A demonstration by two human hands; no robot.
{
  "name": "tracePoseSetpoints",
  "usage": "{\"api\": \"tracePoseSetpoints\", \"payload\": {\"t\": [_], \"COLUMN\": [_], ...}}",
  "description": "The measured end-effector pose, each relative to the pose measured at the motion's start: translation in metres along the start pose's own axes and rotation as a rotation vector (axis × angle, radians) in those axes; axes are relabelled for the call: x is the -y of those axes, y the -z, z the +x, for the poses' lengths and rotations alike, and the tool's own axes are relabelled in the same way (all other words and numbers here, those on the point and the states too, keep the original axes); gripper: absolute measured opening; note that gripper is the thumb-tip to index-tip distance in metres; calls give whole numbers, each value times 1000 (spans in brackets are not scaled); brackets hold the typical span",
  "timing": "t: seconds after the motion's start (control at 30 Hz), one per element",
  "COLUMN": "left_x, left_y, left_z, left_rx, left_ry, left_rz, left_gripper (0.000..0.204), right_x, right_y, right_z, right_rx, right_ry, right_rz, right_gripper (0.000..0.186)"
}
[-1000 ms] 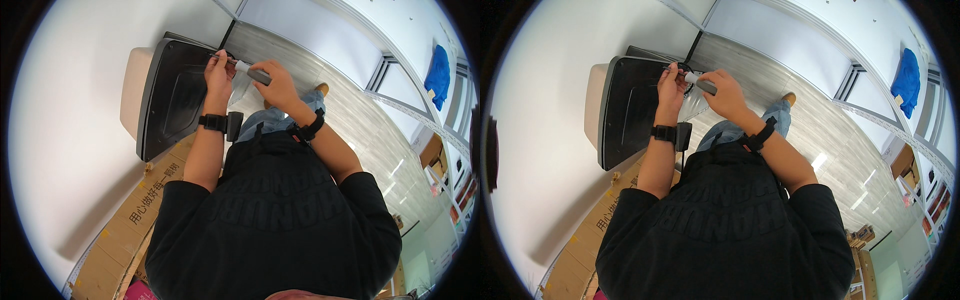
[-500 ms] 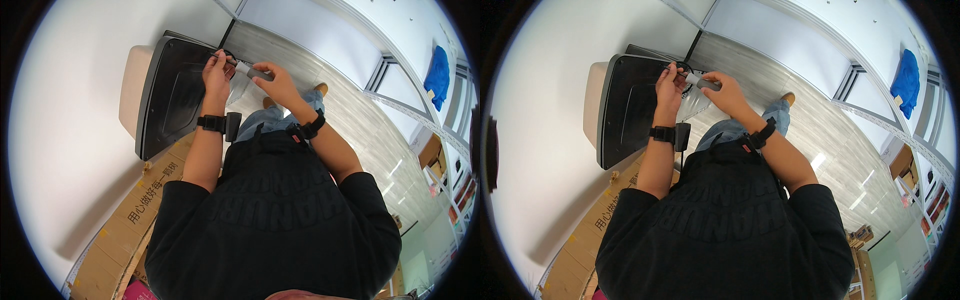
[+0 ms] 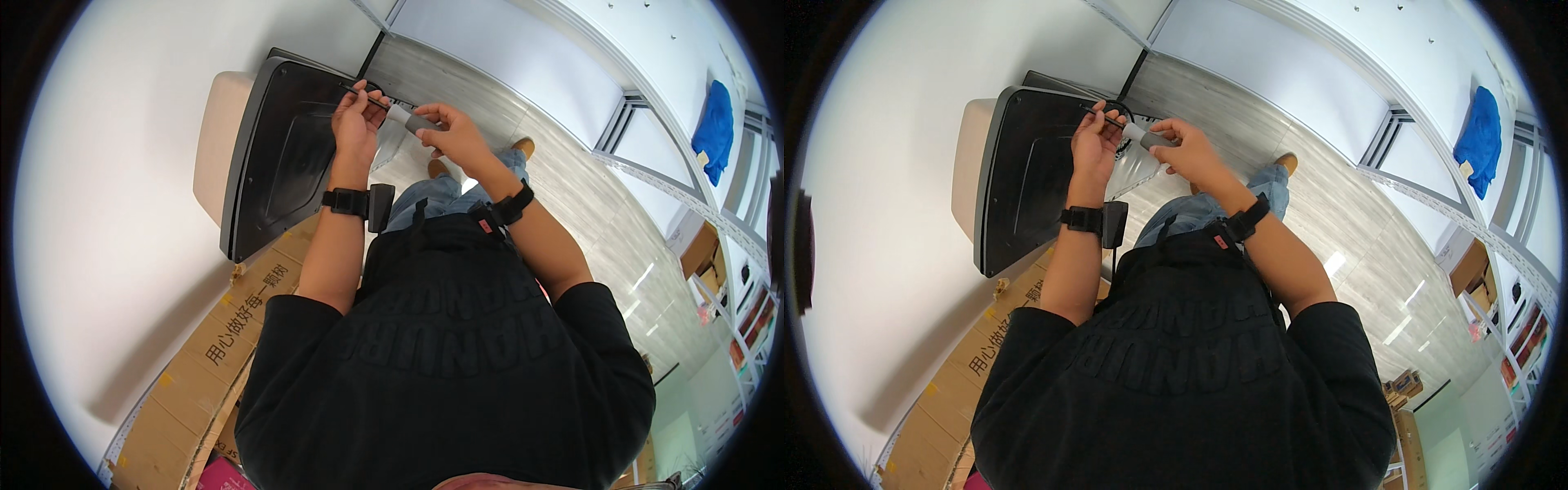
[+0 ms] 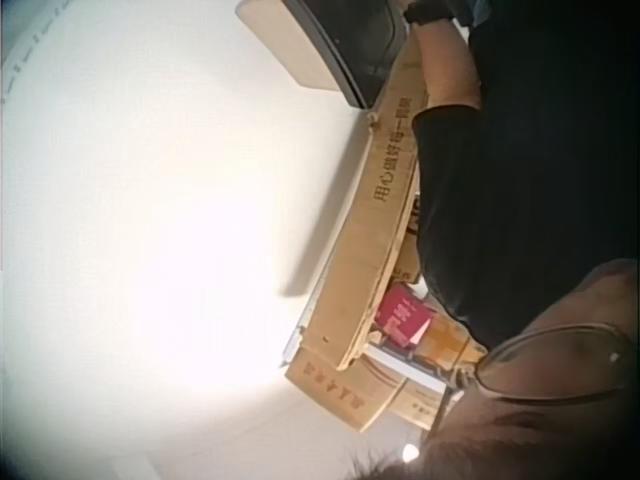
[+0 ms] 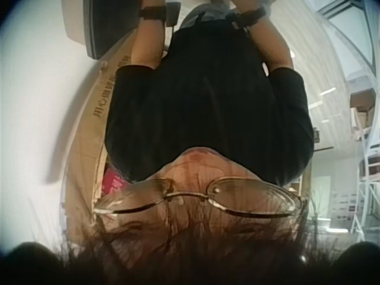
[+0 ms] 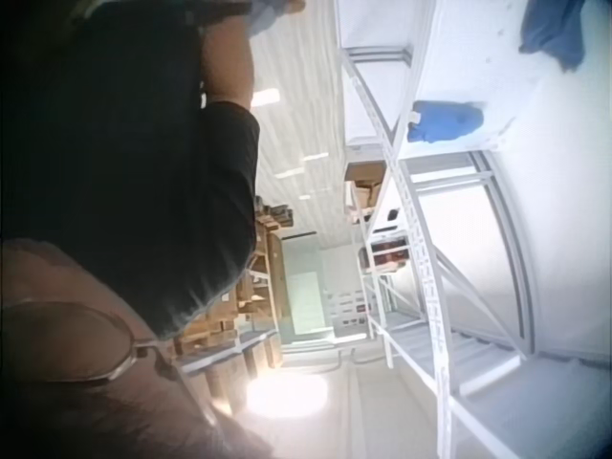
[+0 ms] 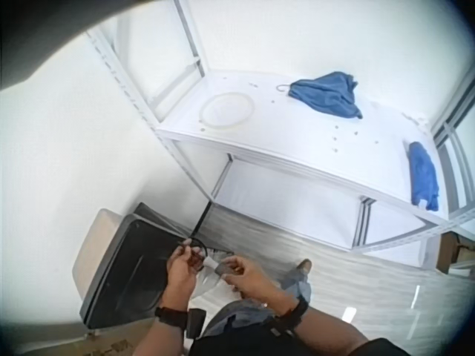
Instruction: The person wipes the back and sides of a wall-mounted electronic device with a blue cloth. Then they use a screwdriver to remove screws from the device's back panel and detach the cover.
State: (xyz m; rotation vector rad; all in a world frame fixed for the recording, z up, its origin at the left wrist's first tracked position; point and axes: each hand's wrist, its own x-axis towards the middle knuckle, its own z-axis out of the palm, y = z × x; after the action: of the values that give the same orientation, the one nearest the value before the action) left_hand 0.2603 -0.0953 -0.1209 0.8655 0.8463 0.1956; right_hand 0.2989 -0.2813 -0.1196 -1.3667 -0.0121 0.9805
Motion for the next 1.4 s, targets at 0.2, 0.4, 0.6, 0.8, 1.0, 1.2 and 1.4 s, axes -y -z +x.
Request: {"api": "tracePoseSetpoints", "payload": {"t": [0.2, 0.4, 0.6, 0.8, 1.0, 1.2, 1.4], "left_x": [4, 2, -3, 0, 1, -3, 1], "left_y": [12, 8, 3, 7, 13, 3, 11], "left_z": [15, 12, 9, 15, 19, 12, 16], "left_rx": [-12, 14, 9, -23, -10, -7, -32], "left_ry": [-29, -36, -15, -4, -32, -31, -56], "left_rz": [100, -15, -48, 79, 45, -2, 85], "left_gripper": [16, 21, 18, 17, 18, 19, 17], "right_x": [-4, 16, -2, -15, 6, 3, -4], "right_y": [-9, 7, 4, -1, 3, 6, -1], "right_z": [-4, -5, 0, 4, -1, 3, 2], "right_rx": [-162, 147, 23, -133, 83, 121, 51], "right_ry": [415, -290, -54, 322, -88, -115, 73], "right_rz": [-443, 330, 70, -351, 187, 123, -86], "right_gripper": [40, 39, 39, 41, 36, 37, 41]}}
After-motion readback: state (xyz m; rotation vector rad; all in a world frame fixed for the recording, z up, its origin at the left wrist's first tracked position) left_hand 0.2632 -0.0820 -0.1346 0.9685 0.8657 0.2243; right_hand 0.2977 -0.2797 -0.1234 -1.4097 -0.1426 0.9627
